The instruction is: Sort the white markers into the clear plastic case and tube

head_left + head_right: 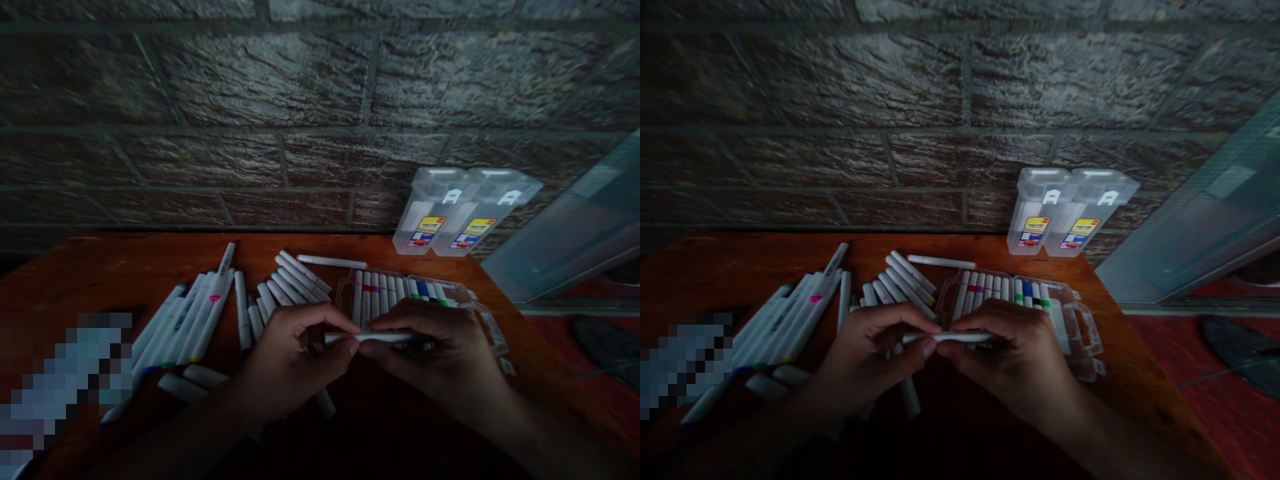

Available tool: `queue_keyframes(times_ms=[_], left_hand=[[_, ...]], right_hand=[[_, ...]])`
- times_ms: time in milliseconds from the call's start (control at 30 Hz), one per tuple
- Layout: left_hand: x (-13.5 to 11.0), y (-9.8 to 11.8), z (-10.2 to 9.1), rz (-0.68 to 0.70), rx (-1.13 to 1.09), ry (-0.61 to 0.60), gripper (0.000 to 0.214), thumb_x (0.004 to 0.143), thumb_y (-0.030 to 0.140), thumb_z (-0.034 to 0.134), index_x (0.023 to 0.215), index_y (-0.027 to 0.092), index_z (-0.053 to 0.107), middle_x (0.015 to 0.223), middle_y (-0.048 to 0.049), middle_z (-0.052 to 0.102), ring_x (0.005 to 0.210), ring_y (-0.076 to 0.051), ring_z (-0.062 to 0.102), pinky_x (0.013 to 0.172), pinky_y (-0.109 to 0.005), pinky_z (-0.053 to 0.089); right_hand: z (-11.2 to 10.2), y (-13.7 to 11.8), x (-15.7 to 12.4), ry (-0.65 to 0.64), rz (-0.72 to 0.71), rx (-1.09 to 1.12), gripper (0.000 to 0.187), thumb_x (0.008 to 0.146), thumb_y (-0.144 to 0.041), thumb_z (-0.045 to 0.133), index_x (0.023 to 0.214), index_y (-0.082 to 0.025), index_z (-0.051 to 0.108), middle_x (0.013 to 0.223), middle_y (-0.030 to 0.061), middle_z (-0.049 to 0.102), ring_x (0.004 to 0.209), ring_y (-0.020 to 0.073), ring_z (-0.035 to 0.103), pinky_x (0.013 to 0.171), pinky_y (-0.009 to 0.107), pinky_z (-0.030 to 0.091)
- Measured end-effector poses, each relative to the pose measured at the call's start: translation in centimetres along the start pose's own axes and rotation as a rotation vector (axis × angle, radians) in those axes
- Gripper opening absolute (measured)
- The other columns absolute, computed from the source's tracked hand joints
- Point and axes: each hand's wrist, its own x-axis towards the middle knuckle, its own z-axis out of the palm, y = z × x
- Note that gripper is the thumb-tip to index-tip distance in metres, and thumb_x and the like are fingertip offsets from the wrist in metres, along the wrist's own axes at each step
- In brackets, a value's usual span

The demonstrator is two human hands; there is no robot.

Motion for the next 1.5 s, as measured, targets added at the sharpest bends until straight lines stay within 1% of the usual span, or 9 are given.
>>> queue_keyframes(times_ms=[167, 267, 400, 567, 733, 1033, 1200, 1333, 1500], left_hand=[[-0.4, -0.1, -0.1, 0.034, 0.068, -0.047, 0.014, 0.09, 0.015, 0.067, 0.098, 0.019, 0.077, 0.082, -0.0025, 0.077, 0.072, -0.014, 0.07, 0.064, -0.021, 0.053], [-0.5, -0.2, -0.1, 0.038, 0.097, -0.059, 0.011, 0.09, 0.015, 0.067, 0.096, 0.018, 0.076, 0.08, -0.0025, 0.076, 0.069, -0.015, 0.069, 0.062, -0.023, 0.052], [-0.4, -0.4, 0.0, 0.044, 0.095, -0.057, 0.014, 0.088, 0.011, 0.068, 0.095, 0.019, 0.076, 0.083, -0.0011, 0.077, 0.073, -0.014, 0.07, 0.065, -0.021, 0.053], [-0.2, -0.3, 0.0, 0.063, 0.105, -0.046, 0.017, 0.084, 0.01, 0.073, 0.096, 0.02, 0.078, 0.085, -0.0009, 0.079, 0.076, -0.014, 0.073, 0.068, -0.02, 0.055], [-0.1, 0.2, -0.1, 0.029, 0.068, -0.045, 0.013, 0.088, 0.013, 0.07, 0.097, 0.018, 0.079, 0.08, -0.0018, 0.079, 0.07, -0.013, 0.071, 0.063, -0.018, 0.053], [-0.3, 0.2, -0.1, 0.011, 0.014, -0.049, 0.013, 0.092, 0.018, 0.069, 0.098, 0.018, 0.08, 0.08, -0.0033, 0.078, 0.067, -0.014, 0.069, 0.059, -0.021, 0.054], [-0.2, 0.2, 0.0, 0.016, 0.015, -0.061, 0.015, 0.09, 0.018, 0.07, 0.1, 0.02, 0.081, 0.078, -0.0027, 0.078, 0.061, -0.012, 0.067, 0.056, -0.019, 0.051], [-0.1, 0.4, 0.0, -0.054, -0.028, -0.032, 0.014, 0.09, 0.019, 0.07, 0.098, 0.019, 0.082, 0.07, -0.0015, 0.075, 0.059, -0.012, 0.066, 0.053, -0.017, 0.049], [0.2, 0.8, -0.4, -0.132, -0.099, 0.027, 0.014, 0.092, 0.024, 0.069, 0.094, 0.019, 0.082, 0.064, -0.0006, 0.072, 0.057, -0.012, 0.067, 0.052, -0.017, 0.049]], right_hand=[[0.1, -0.1, 0.0, -0.021, 0.05, 0.054, 0.01, 0.082, -0.025, 0.086, 0.087, -0.022, 0.078, 0.076, -0.0015, 0.078, 0.063, 0.0128, 0.072, 0.057, 0.023, 0.053], [0.1, -0.3, 0.1, -0.047, 0.116, 0.126, 0.006, 0.085, -0.022, 0.084, 0.083, -0.022, 0.078, 0.074, -0.0018, 0.077, 0.063, 0.0117, 0.071, 0.058, 0.021, 0.052], [0.1, -0.5, 0.4, -0.058, 0.141, 0.168, 0.008, 0.086, -0.018, 0.081, 0.078, -0.02, 0.078, 0.071, -0.0019, 0.077, 0.062, 0.01, 0.07, 0.057, 0.018, 0.051], [0.1, -0.3, 0.2, -0.058, 0.137, 0.182, 0.005, 0.083, -0.015, 0.081, 0.084, -0.02, 0.079, 0.076, -0.0015, 0.078, 0.066, 0.0109, 0.072, 0.059, 0.018, 0.053], [0.2, -0.3, 0.2, -0.073, 0.133, 0.225, 0.015, 0.081, -0.012, 0.082, 0.093, -0.021, 0.08, 0.081, -0.002, 0.08, 0.068, 0.0101, 0.072, 0.062, 0.016, 0.055], [0.3, -0.2, 0.3, -0.07, 0.285, 0.408, 0.006, 0.08, -0.018, 0.085, 0.084, -0.018, 0.08, 0.077, 0.0015, 0.08, 0.067, 0.0127, 0.074, 0.061, 0.018, 0.056], [0.4, -0.1, 0.2, -0.052, 0.297, 0.405, 0.009, 0.077, -0.016, 0.086, 0.081, -0.018, 0.079, 0.074, 0.0005, 0.079, 0.065, 0.0123, 0.072, 0.06, 0.018, 0.055], [0.3, -0.1, 0.2, -0.063, 0.338, 0.456, 0.012, 0.075, -0.013, 0.087, 0.08, -0.019, 0.079, 0.072, -0.0015, 0.078, 0.063, 0.0102, 0.069, 0.058, 0.016, 0.052], [0.2, 0.0, 0.3, -0.076, 0.4, 0.53, 0.008, 0.079, -0.017, 0.085, 0.085, -0.02, 0.081, 0.075, -0.0014, 0.078, 0.064, 0.0085, 0.067, 0.06, 0.014, 0.052]])
